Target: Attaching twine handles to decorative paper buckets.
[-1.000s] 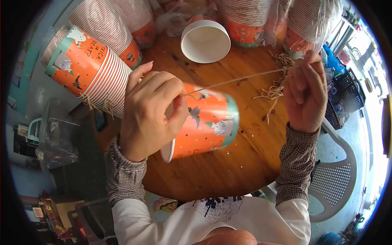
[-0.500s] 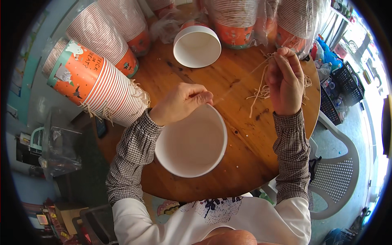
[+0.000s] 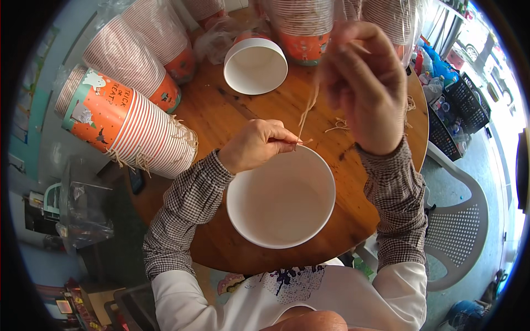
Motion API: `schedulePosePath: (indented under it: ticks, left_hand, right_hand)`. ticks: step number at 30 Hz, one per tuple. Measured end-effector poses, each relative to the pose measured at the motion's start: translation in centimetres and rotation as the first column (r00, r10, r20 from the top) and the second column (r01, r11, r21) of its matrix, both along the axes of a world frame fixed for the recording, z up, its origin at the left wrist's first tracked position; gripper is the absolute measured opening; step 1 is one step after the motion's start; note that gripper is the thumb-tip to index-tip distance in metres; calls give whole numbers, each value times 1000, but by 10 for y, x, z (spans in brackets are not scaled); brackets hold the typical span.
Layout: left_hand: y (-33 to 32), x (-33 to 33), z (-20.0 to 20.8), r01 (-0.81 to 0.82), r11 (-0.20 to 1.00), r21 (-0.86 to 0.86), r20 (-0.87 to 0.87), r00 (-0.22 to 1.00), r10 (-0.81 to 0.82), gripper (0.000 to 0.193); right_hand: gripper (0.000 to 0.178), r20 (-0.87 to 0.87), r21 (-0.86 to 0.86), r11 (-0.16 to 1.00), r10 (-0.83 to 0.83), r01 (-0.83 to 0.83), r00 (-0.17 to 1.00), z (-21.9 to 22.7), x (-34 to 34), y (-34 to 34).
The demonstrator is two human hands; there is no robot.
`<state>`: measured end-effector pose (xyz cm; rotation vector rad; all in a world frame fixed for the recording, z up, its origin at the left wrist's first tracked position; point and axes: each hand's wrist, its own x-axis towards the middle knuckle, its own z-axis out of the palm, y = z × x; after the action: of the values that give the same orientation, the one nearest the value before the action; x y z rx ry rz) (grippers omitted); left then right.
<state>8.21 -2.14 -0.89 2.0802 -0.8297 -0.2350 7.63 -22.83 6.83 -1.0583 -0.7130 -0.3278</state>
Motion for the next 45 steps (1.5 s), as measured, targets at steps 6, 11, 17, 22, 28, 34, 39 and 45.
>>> schedulePosePath:
  ticks: [6, 11, 17, 22, 28, 34, 39, 45]
  left_hand:
    - [1, -3, -10, -96, 993, -66, 162, 981, 105, 16]
    - [31, 8, 18, -326, 945, 42, 360, 887, 290, 16]
    - [84, 21, -1, -608, 793, 36, 556, 672, 489, 16]
    - [85, 13, -3, -634, 769, -80, 710, 505, 490, 27]
    - [16, -67, 13, -347, 825, -446, 244, 840, 484, 19]
    - [-16, -84, -11, -263, 799, -541, -71, 961, 268, 29]
    - [-32, -83, -13, -403, 595, -695, -614, 763, -200, 33]
    - [-29, -82, -19, -318, 770, -552, -507, 862, -8, 26]
  right_hand:
    - [13, -85, -160, 983, 82, -95, 993, 5, -12, 1]
    - [15, -127, -159, 986, 27, -47, 992, -4, -11, -26]
    - [15, -415, -95, 947, 242, -307, 877, -14, -17, -56]
    - [17, -488, 44, 862, 460, -505, 742, -28, -34, -41]
    - [14, -495, 348, 789, 613, -506, 615, -55, -32, -10]
    - [14, -429, 542, 659, 751, -522, 502, -57, -34, -5]
    - [15, -443, 573, 668, 740, -474, 506, -64, -34, -10]
    - [13, -494, 553, 734, 670, -394, 554, -81, -33, -31]
